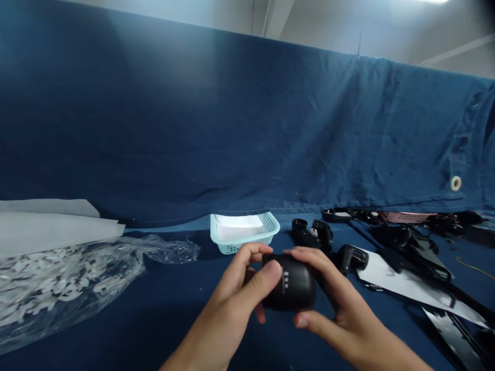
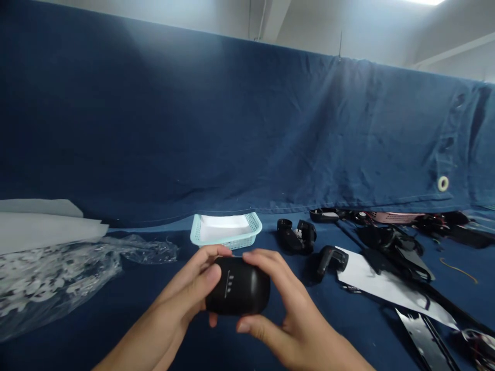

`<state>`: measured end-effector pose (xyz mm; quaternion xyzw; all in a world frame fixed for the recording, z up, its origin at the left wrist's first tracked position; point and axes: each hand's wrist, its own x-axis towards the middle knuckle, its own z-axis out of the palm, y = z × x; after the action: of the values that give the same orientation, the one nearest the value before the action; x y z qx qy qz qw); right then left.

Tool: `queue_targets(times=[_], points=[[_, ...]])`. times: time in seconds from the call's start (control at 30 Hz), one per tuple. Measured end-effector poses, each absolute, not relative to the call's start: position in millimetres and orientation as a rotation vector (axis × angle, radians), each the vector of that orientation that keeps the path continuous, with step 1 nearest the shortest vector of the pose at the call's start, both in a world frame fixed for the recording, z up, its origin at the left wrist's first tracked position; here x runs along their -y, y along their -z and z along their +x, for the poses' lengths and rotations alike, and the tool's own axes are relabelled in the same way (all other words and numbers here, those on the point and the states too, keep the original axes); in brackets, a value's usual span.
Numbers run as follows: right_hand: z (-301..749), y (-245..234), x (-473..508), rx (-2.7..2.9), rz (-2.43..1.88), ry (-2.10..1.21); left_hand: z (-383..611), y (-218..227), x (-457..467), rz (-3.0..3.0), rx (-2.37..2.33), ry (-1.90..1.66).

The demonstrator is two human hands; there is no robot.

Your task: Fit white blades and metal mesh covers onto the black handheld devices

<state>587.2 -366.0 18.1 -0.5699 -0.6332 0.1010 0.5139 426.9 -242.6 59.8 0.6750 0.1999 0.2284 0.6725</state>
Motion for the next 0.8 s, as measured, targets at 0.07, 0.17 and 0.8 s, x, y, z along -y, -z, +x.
queue_targets(times=[0.07, 0.17, 0.8], points=[[585, -18, 364, 1.686, -1.336, -0.005, 431, -53, 248, 1.477, -0.550, -0.576], [583, -18, 364, 1.857, -1.284, 0.338, 436, -44, 254, 1.430, -0.671, -0.619], [586, -9, 354, 1.832, -1.098, 0.893, 417, -29, 255, 2.424, -0.581, -0.857]])
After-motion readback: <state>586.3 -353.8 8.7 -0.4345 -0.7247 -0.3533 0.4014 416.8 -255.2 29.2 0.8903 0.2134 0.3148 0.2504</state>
